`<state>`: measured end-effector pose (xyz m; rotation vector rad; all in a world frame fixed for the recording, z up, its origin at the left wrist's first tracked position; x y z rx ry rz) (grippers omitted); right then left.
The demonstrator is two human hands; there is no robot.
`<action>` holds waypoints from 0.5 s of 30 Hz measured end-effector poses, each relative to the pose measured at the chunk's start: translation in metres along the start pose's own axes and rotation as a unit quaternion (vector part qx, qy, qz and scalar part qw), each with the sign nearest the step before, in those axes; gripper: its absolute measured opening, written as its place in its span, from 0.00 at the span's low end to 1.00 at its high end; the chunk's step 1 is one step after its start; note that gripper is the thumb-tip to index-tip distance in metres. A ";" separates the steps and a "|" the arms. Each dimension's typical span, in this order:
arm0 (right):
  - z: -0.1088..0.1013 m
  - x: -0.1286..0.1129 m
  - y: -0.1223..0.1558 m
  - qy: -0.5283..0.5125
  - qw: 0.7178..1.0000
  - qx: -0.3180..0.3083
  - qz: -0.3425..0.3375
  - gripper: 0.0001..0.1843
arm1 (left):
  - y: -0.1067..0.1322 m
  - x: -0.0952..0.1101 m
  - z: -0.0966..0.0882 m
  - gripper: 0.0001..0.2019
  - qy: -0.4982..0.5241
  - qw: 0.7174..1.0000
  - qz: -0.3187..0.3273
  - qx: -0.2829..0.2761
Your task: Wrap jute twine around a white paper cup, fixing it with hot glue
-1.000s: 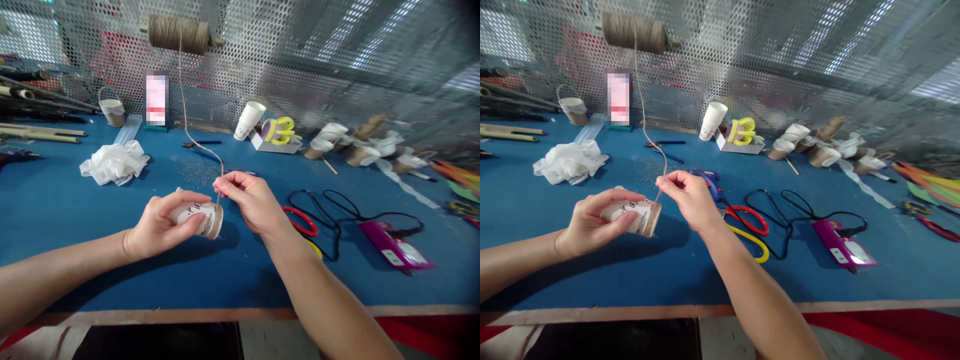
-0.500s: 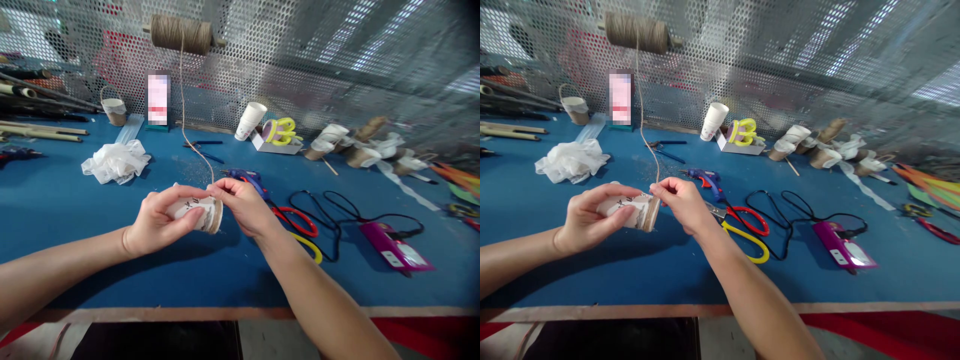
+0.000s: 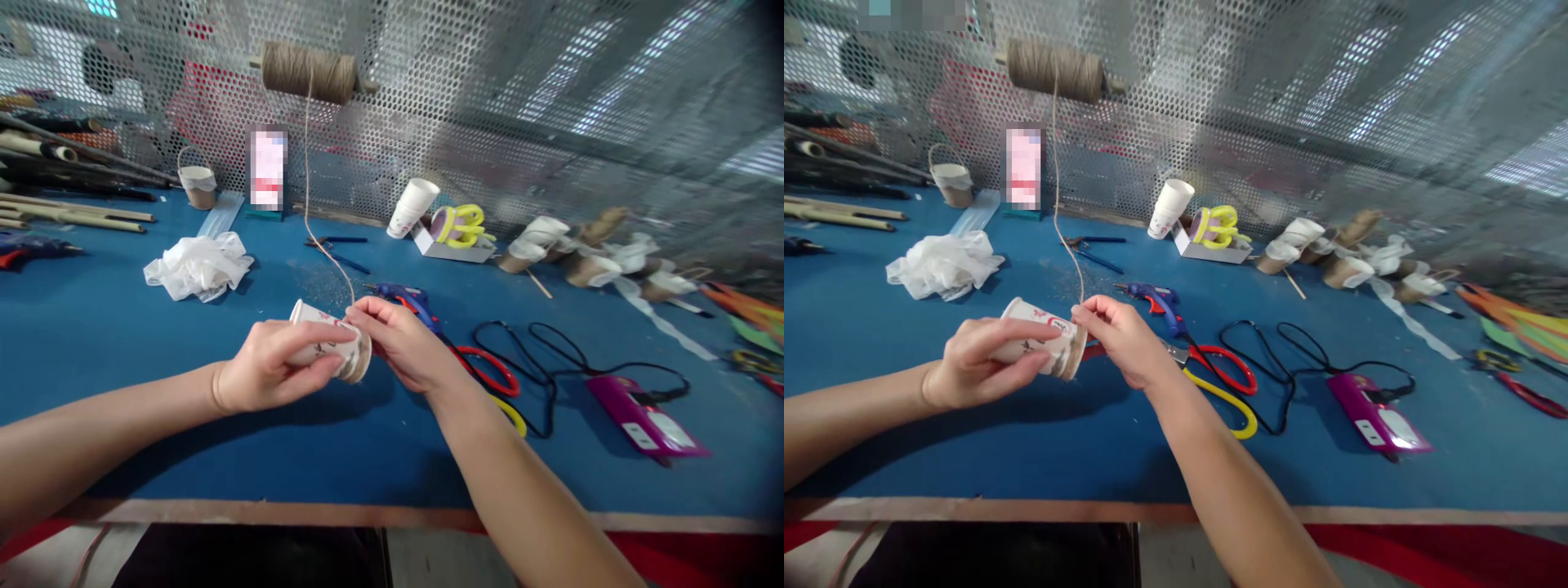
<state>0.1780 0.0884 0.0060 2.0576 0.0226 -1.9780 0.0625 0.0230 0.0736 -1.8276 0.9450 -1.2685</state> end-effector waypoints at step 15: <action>-0.020 -0.025 0.001 0.143 0.978 0.062 -0.137 0.16 | 0.011 -0.033 0.012 0.24 0.052 0.988 -0.140 -0.039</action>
Point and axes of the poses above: each hand's wrist, its own y-axis away from the middle knuckle, its own z-axis out of the palm, x = y × z, the point moved 9 cm from there along -y, towards the middle knuckle, and after that the axes turned 10 degrees about x, right-handed, at the moved point
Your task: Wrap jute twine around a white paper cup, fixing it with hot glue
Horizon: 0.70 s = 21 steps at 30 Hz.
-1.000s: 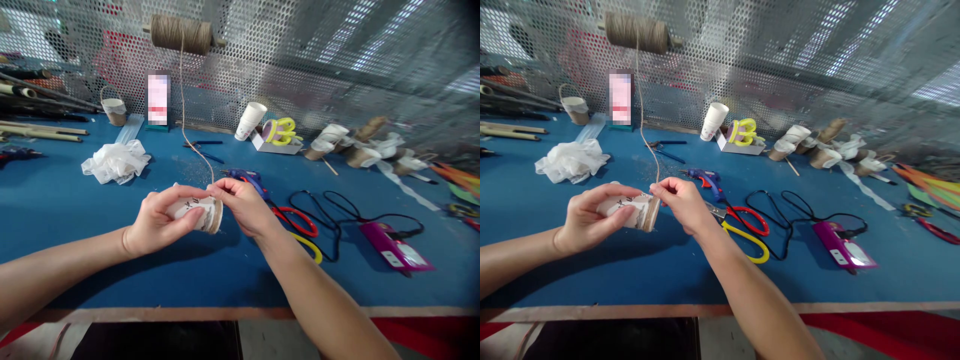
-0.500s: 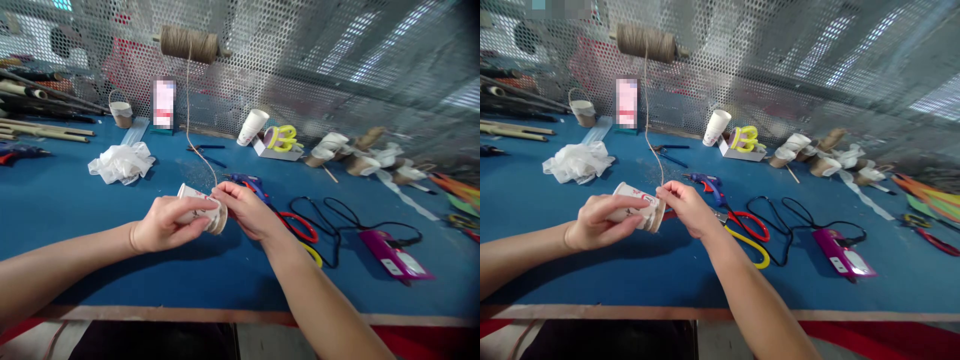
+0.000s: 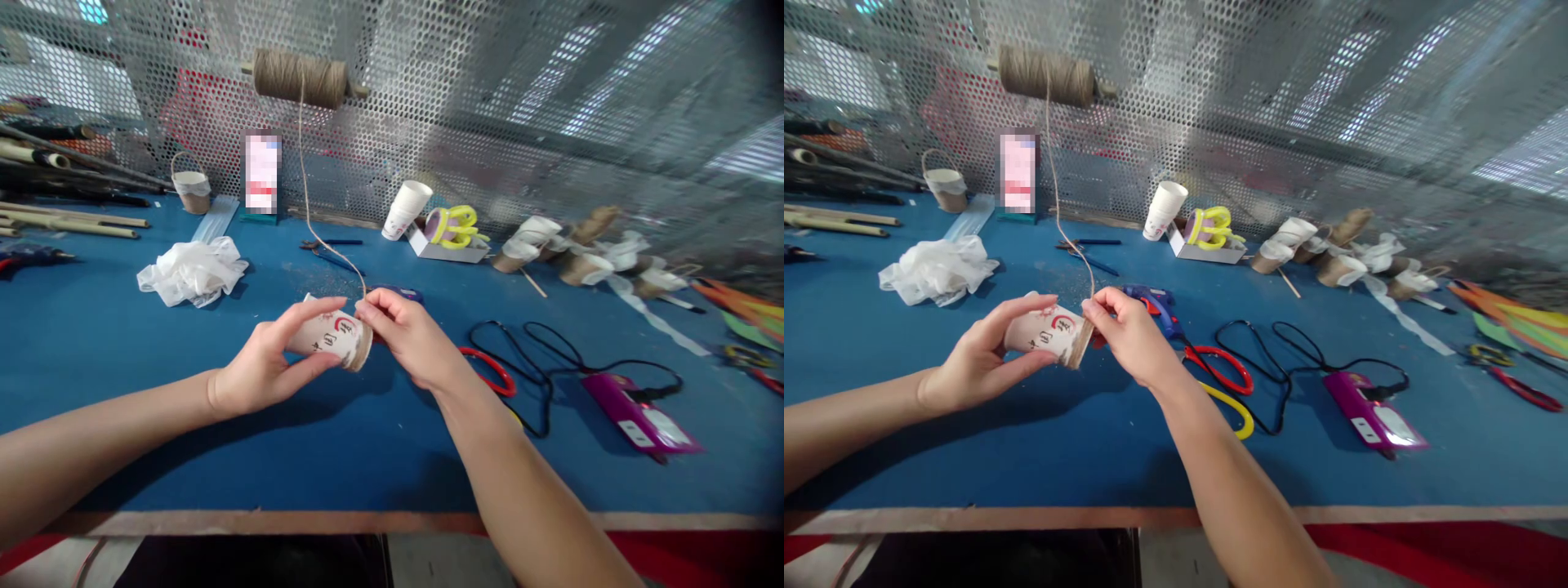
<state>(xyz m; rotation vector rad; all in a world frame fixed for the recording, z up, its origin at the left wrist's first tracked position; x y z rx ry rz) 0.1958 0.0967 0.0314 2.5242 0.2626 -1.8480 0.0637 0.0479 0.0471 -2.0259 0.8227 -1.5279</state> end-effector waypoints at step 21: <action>0.003 -0.007 0.003 0.080 0.995 -0.016 -0.050 0.13 | 0.005 0.015 0.012 0.18 -0.050 0.993 0.083 -0.073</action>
Point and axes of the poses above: each hand's wrist, its own y-axis away from the middle knuckle, its own z-axis out of the palm, x = y × z, the point moved 9 cm from there along -y, towards the middle knuckle, and after that the axes turned 10 degrees about x, right-handed, at the moved point
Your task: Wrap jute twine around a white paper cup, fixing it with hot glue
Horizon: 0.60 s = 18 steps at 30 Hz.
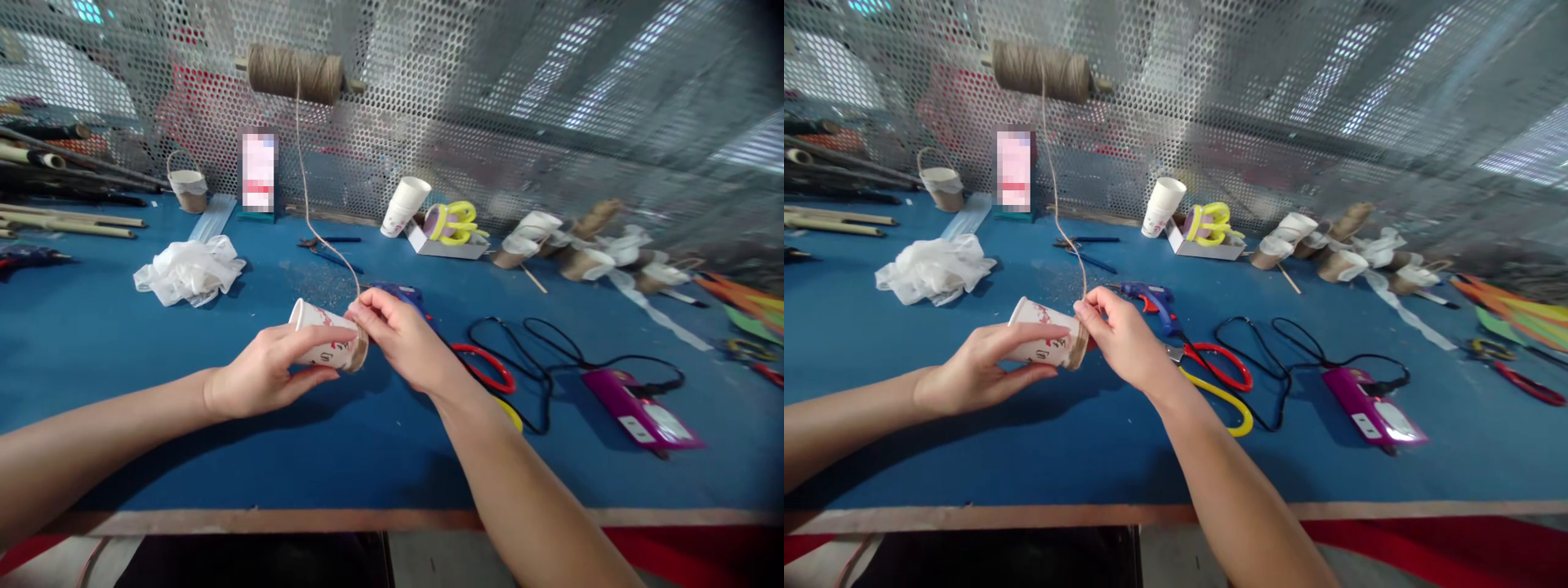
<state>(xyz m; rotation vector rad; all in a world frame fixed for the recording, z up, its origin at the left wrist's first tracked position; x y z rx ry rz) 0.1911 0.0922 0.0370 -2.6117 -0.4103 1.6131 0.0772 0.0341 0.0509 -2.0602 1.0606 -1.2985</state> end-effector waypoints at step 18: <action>0.005 -0.019 0.011 0.165 0.976 0.085 -0.114 0.09 | 0.007 -0.057 0.013 0.22 0.271 0.848 -0.450 0.074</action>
Point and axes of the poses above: each hand's wrist, its own y-axis away from the middle knuckle, its own z-axis out of the palm, x = y × z, the point moved 9 cm from there along -y, towards the middle knuckle, and after that the axes turned 10 degrees about x, right-handed, at the moved point
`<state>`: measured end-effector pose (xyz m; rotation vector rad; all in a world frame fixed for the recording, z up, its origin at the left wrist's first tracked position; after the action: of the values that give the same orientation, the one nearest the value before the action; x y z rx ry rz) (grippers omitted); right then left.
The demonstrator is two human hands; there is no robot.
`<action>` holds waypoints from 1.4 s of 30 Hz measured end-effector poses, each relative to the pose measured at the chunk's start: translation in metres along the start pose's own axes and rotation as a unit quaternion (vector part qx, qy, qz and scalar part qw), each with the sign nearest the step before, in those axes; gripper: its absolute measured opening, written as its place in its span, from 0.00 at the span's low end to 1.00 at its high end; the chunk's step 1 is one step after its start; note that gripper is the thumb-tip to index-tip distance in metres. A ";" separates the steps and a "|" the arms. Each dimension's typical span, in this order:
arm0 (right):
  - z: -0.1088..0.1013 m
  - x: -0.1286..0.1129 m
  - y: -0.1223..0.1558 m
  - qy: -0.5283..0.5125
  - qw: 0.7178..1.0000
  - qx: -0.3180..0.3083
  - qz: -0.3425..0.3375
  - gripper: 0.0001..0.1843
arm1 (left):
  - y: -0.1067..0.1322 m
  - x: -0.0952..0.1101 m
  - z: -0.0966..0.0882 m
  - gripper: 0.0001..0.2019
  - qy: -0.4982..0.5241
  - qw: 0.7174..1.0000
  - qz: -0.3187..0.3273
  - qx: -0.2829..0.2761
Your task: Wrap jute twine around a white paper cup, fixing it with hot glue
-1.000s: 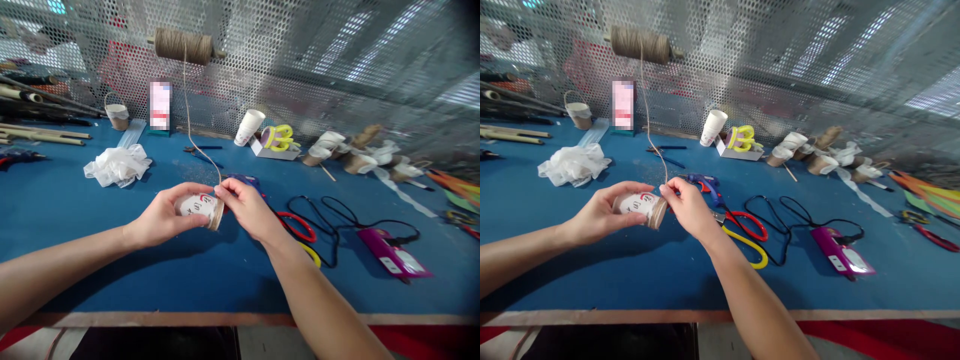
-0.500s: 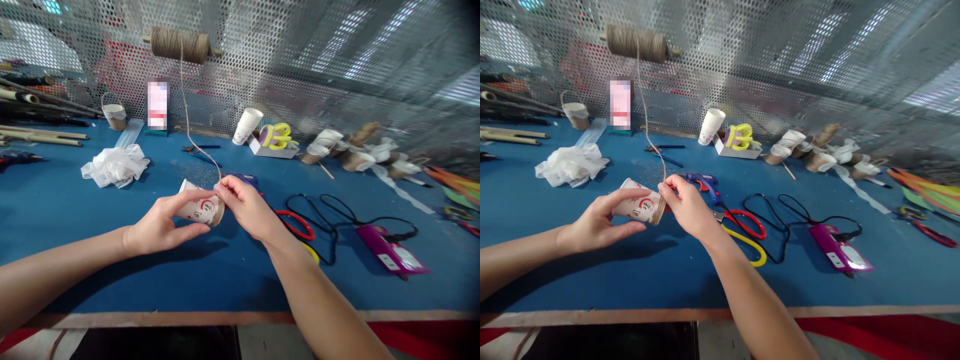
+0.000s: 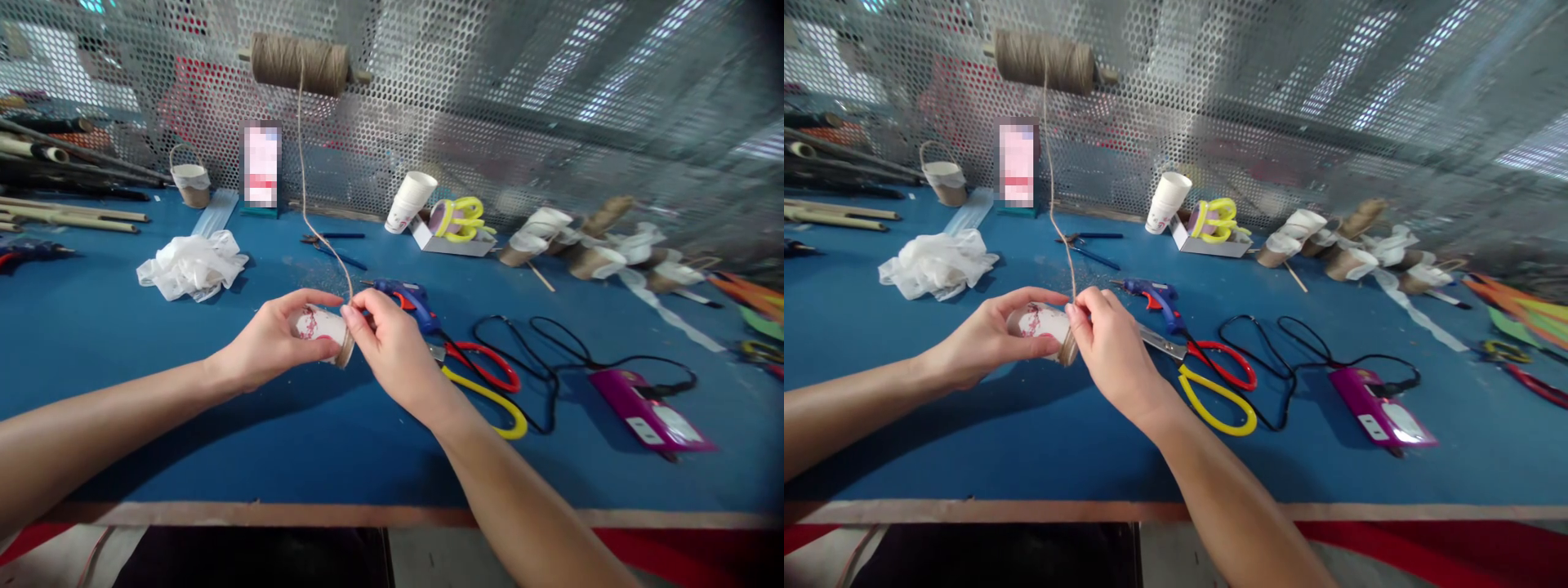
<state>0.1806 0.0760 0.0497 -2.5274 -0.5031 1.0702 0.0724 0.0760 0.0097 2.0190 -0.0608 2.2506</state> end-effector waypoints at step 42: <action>0.000 0.011 -0.020 -0.156 0.987 0.004 0.047 0.13 | 0.002 -0.013 0.000 0.21 -0.004 0.998 -0.069 0.004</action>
<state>0.1846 0.0981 0.0518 -2.4078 -0.4610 1.5121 0.0732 0.0731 -0.0028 1.9701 0.0860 2.1626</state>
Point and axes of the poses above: each hand's wrist, its own y-axis away from the middle knuckle, its own z-axis out of the palm, x = y × z, the point moved 9 cm from there along -y, towards the middle knuckle, and after that the axes turned 10 degrees about x, right-handed, at the moved point
